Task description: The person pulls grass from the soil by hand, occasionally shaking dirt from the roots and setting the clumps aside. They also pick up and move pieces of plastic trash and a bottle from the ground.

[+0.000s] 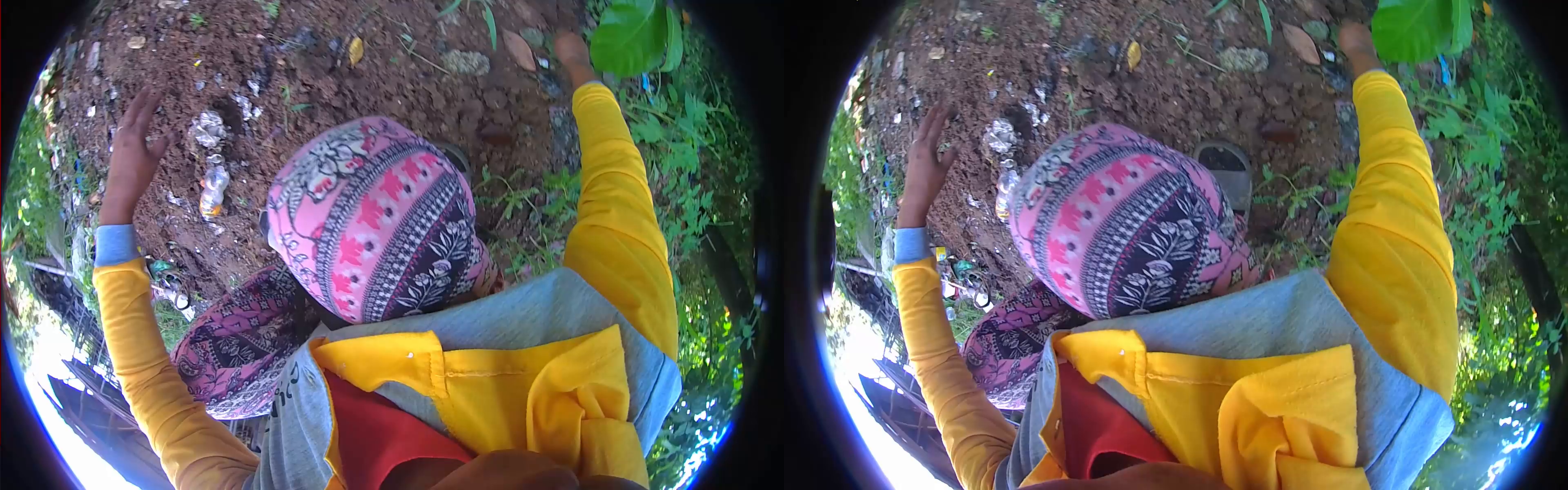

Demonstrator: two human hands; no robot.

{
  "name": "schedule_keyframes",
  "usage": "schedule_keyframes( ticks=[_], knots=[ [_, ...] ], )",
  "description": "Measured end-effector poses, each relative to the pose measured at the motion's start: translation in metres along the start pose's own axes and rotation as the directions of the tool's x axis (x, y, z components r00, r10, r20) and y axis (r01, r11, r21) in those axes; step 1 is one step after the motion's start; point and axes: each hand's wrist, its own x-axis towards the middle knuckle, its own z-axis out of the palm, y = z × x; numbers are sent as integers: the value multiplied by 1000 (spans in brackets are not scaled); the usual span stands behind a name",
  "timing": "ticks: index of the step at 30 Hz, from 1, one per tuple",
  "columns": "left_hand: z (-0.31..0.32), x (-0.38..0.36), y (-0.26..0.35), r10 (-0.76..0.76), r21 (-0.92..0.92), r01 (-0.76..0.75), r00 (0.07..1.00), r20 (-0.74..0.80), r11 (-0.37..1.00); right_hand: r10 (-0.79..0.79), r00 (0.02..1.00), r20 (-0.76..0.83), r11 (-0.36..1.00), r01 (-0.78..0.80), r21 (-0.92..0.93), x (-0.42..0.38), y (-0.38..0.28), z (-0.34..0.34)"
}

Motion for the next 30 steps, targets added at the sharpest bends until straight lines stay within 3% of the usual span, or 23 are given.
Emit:
schedule_keyframes(
  ticks=[2, 5, 8, 10, 12, 14, 17, 20, 22, 23, 25, 26, 29, 30],
  knots=[
    [2, 3, -11, 26, 34, -27, 999, 25, 999, 5, 990, -139, 998, 5, 68, -10, -5, -4],
    [1, 13, -24, 104, 62, -103, 995, -8, 993, -2, 1000, -5, 813, 5, 582, -50, -6, -33],
    [-2, 27, -21, 116, 50, -115, 993, -21, 992, -265, 961, -77, 810, 266, 523, -140, -27, -63],
    [-8, 33, -14, 145, 16, -144, 988, -47, 989, -106, 964, 242, 925, 6, 380, -190, -34, -29],
    [-5, 50, -14, 168, 24, -167, 985, -39, 986, -232, 895, 380, 921, 76, 383, -242, -60, -31],
    [-5, 51, -7, 202, 16, -201, 976, -83, 979, -64, 890, 452, 942, -96, 323, -283, -89, -36],
    [-5, 49, 2, 248, 61, -242, 961, -121, 968, -131, 911, 392, 966, 28, 257, -323, -109, -17],
    [-4, 62, 11, 265, 37, -263, 959, -97, 964, -76, 858, 507, 960, -75, 271, -312, -113, 10],
    [-8, 53, 18, 282, 39, -279, 952, -119, 960, -97, 879, 467, 755, -240, 610, -326, -98, 49],
    [-9, 48, 19, 288, 38, -285, 951, -115, 958, -106, 893, 436, 597, -294, 746, -331, -94, 61],
    [-8, 40, 19, 289, 33, -288, 950, -117, 957, 10, 839, 544, 178, -537, 824, -341, -102, 57],
    [7, 58, 13, 262, 42, -260, 961, -87, 965, -10, 780, 626, -54, -625, 779, -316, -115, 75],
    [16, 52, 13, 227, -44, -231, 971, -79, 972, -49, 793, 608, -749, -432, 502, -331, -142, 82],
    [17, 50, 13, 222, -64, -225, 973, -56, 972, -21, 753, 658, -802, -405, 438, -331, -149, 88]
  ],
)
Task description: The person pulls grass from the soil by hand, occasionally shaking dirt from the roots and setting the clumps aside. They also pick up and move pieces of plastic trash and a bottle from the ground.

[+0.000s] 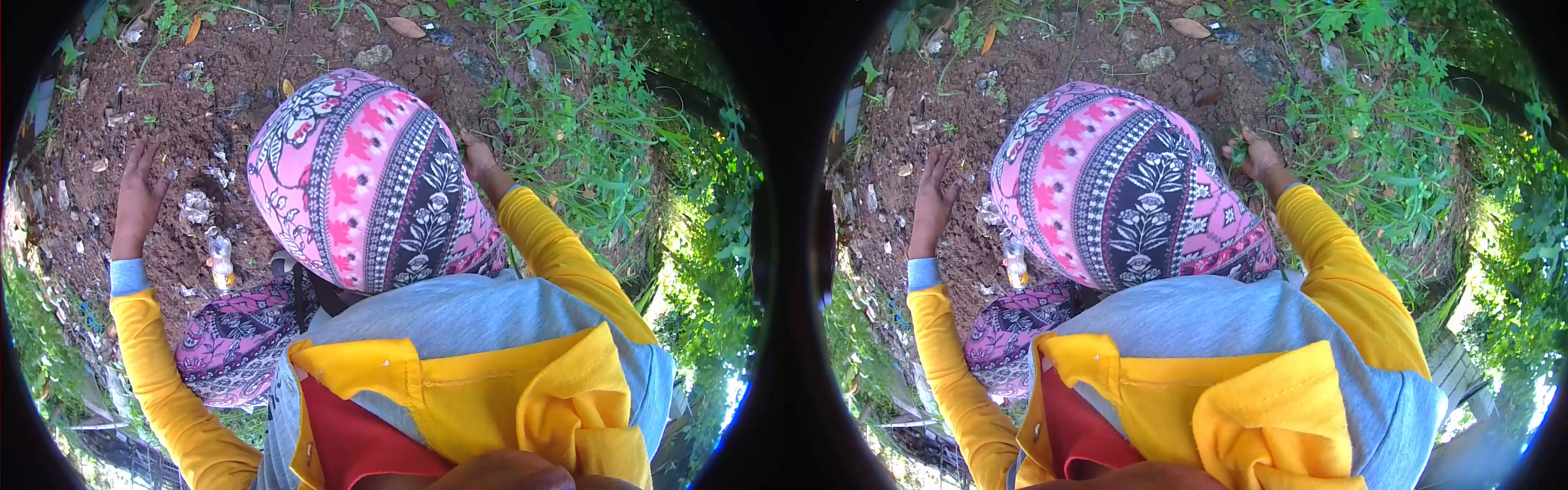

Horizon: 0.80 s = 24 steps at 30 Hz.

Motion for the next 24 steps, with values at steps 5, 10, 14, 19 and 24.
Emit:
schedule_keyframes(
  ticks=[5, 10, 14, 19, 24],
  knots=[
    [8, -7, -9, -12, -66, 13, 1000, 26, 998, -101, 993, -66, 623, 11, -782, -5, 24, -53],
    [19, 0, -32, 36, -113, -35, 999, 9, 993, -30, 999, 34, -50, 32, -998, -89, 71, -123],
    [17, 11, -26, 53, -66, -51, 998, 37, 997, 139, 978, -154, -477, -71, -876, -151, 89, -129],
    [17, 17, -20, 43, 6, -44, 998, 54, 999, -180, 909, 376, -490, 249, -836, -139, 58, -79],
    [8, 15, -12, 58, 40, -59, 998, 22, 997, -411, 859, 306, -624, -21, -781, -78, 30, -54]
  ],
)
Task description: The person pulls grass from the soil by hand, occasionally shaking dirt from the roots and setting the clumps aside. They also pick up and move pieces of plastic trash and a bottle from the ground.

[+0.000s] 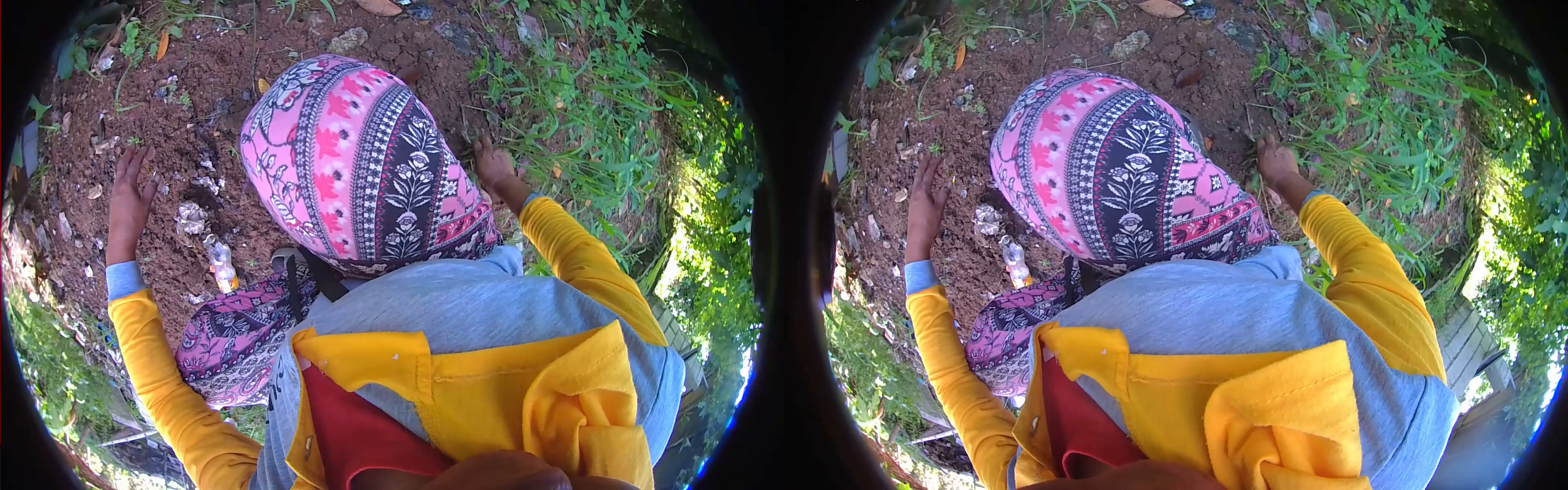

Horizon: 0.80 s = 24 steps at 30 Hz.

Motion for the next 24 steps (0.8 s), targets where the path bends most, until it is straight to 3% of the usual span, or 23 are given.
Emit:
schedule_keyframes(
  ticks=[2, 5, 6, 9, 12, 19, 22, 24],
  knots=[
    [-6, -1, -1, 5, 23, -4, 999, -37, 1000, 105, 932, 346, 989, -61, -136, 12, 8, -1],
    [-13, -3, 1, -3, 27, 5, 996, -90, 1000, 50, 915, 400, 995, -11, -98, -1, 24, 9],
    [-14, -3, 1, 0, 36, 3, 996, -89, 999, 112, 889, 444, 992, -126, 1, -6, 19, -3],
    [-14, -5, 4, -2, 10, 2, 998, -70, 1000, 45, 928, 370, 987, -100, 129, -12, 19, 11],
    [-17, -1, 3, 22, 35, -19, 996, -86, 999, 83, 948, 308, 962, -157, 224, -26, 20, 18],
    [-11, 6, -18, -12, 102, 21, 996, -88, 995, 193, 952, 238, 931, -254, 261, -36, 49, -91],
    [0, 6, -32, 10, 115, 3, 994, -109, 993, -32, 999, -41, 984, 39, 173, 1, 60, -79],
    [0, 1, -34, -20, 118, 32, 995, -100, 992, -30, 992, -123, 986, 49, 159, 32, 53, -65]
  ],
)
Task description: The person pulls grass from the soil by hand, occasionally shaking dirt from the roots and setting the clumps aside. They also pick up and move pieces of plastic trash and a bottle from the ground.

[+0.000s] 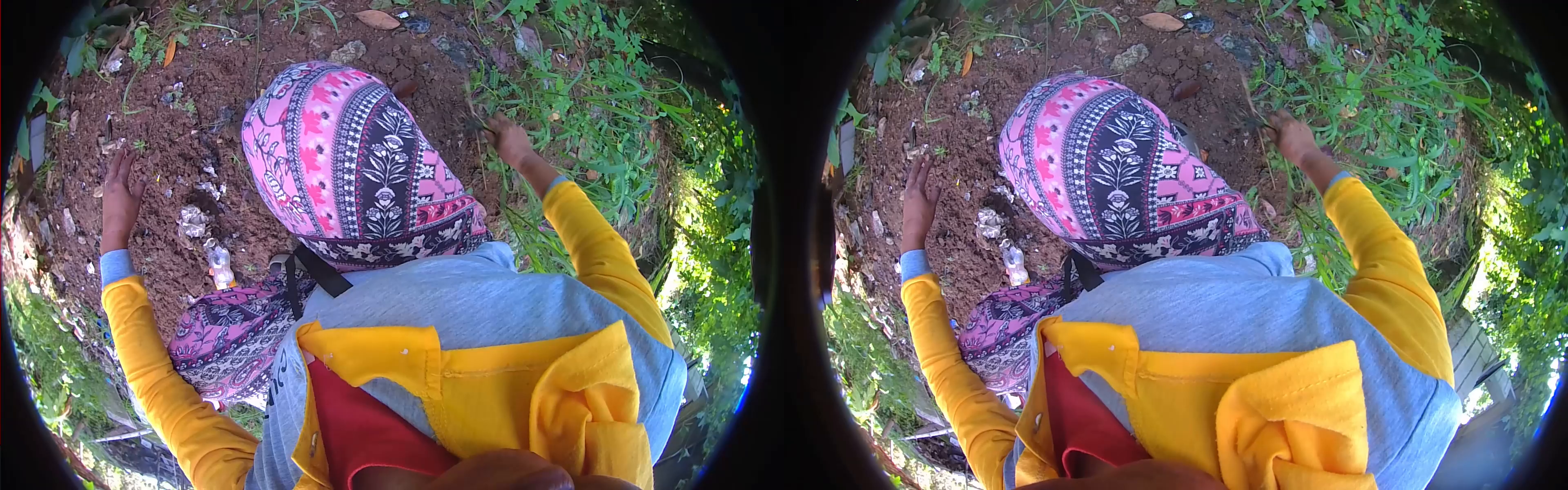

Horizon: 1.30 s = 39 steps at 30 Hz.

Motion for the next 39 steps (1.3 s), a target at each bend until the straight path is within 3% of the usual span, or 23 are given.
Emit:
schedule_keyframes(
  ticks=[1, 4, 7, 10, 14, 17, 20, 22, 25, 28, 34, 39],
  knots=[
    [-1, -3, 0, -15, 6, 15, 1000, 6, 1000, -7, 999, -42, 1000, 7, -4, 13, -5, 11],
    [-9, -8, 4, -52, -7, 52, 998, 19, 999, 188, 981, -38, 965, -192, -179, 37, -20, 39],
    [-9, -9, 0, -52, 29, 51, 999, 0, 998, 392, 902, 179, 915, -362, -179, 47, -18, 49],
    [-10, -10, 2, -82, 22, 81, 996, 27, 996, 290, 911, 295, 956, -261, -135, 45, -17, 52],
    [-15, -8, 7, -82, 39, 80, 996, 47, 996, 50, 981, 190, 988, -76, 136, 24, -51, 31],
    [-20, -4, 8, -69, 25, 68, 997, 43, 997, -57, 997, 55, 996, 54, 64, 32, -64, 17],
    [-24, 1, 11, -71, 8, 71, 997, 35, 997, 158, 985, -74, 983, -165, -87, 72, -36, -7],
    [-28, 0, 14, -72, 9, 72, 997, 26, 997, 94, 981, -168, 927, -148, -345, 91, -13, -29],
    [-24, -3, 9, -49, 8, 49, 999, 7, 999, 183, 966, -183, 881, -244, -405, 147, 63, 19],
    [-26, -11, 10, -70, 26, 69, 997, 37, 997, 398, 900, -177, 842, -435, -319, 143, 70, 15],
    [-21, -21, 7, -132, -24, 133, 990, 54, 991, 672, 740, 30, 729, -654, -201, 142, 78, -6],
    [-25, -16, 15, -109, -5, 110, 993, 50, 994, 636, 771, 30, 761, -620, -191, 167, 156, 51]
  ],
)
